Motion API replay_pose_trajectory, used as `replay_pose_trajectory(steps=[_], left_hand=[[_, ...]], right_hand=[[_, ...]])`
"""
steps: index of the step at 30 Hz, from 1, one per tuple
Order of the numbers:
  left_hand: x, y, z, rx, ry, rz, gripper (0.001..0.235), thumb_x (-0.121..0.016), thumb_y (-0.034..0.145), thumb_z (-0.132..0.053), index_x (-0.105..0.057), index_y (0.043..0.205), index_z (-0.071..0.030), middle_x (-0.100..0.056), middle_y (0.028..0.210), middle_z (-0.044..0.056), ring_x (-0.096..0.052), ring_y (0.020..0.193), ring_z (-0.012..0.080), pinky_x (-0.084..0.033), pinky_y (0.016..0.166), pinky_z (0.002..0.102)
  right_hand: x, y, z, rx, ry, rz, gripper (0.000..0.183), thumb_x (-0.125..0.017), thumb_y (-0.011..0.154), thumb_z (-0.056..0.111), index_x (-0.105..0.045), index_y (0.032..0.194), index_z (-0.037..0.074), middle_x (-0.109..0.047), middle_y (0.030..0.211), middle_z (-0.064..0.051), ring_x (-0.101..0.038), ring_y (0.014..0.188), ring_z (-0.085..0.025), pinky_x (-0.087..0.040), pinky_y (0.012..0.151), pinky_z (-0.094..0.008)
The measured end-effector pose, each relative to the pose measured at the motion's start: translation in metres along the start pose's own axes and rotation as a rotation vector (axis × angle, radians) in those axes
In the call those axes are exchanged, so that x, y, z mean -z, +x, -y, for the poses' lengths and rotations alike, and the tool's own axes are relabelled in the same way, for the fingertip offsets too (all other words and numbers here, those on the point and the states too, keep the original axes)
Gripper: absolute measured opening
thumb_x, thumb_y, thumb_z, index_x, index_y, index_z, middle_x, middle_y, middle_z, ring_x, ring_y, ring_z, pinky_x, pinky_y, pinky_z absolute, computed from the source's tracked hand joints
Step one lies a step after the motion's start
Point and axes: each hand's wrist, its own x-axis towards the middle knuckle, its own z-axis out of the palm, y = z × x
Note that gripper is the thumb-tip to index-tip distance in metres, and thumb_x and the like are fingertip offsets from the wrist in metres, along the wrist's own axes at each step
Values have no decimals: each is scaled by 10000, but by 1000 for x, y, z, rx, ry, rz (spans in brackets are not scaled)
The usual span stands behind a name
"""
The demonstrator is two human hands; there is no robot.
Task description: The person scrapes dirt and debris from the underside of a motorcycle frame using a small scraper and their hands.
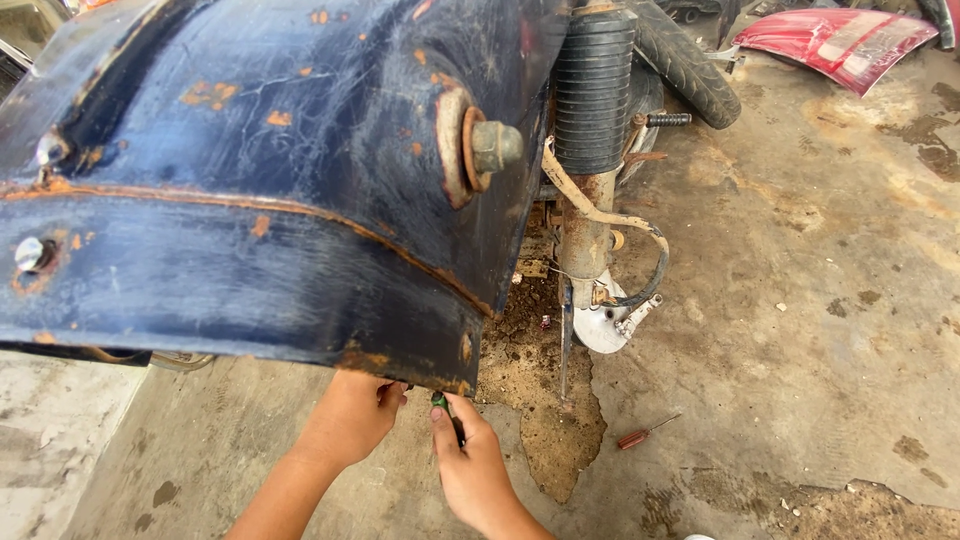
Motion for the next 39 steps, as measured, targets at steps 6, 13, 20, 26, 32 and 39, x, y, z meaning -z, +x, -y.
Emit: replay_pose_trajectory(steps=[6,13,20,26,32,39], left_hand=[[-3,2,9,-18,133,11,403,-593,975,-125,-517,584,-62,-527,525,53,-394,525,183,-311,558,361],[2,-7,-2,89,59,46,367,-567,983,-120,-522,622,-74,-649,605,51,-522,569,179,-389,559,341],[3,-5,3,30,66,29,378,-587,968,-116,-460,613,-83,-574,585,61,-460,573,192,-359,565,362],[2,-2,11,-26,21,19,386,-594,960,-112,-463,599,-83,-564,556,62,-477,559,184,-376,572,357],[6,2,23,-9,29,23,326,-583,953,-131,-550,635,-67,-596,595,72,-475,579,221,-390,578,381],[17,4,26,-22,14,93,447,-603,988,-111,-400,591,-77,-456,561,46,-421,565,184,-350,567,349]], right_hand=[[0,12,-25,167,-117,-14,517,-507,1029,221,-474,1543,262,-514,590,-24,-339,430,-103,-284,446,-300],[5,27,-67,498,-230,-40,504,-512,1011,106,-445,1511,109,-660,793,-75,-461,515,-104,-374,456,-297],[12,34,-74,543,-343,-39,532,-501,1023,167,-391,1544,172,-622,1172,-144,-554,837,-203,-470,695,-348],[6,17,-40,229,-52,-8,510,-511,1036,163,-457,1539,224,-552,659,26,-416,471,-72,-345,384,-207],[31,3,14,78,-329,17,535,-492,1005,313,-463,1539,287,-557,684,37,-455,555,-87,-372,515,-230],[28,-3,37,-153,-230,-85,525,-477,995,389,-509,1515,324,-531,726,-36,-422,503,-151,-387,491,-302]])
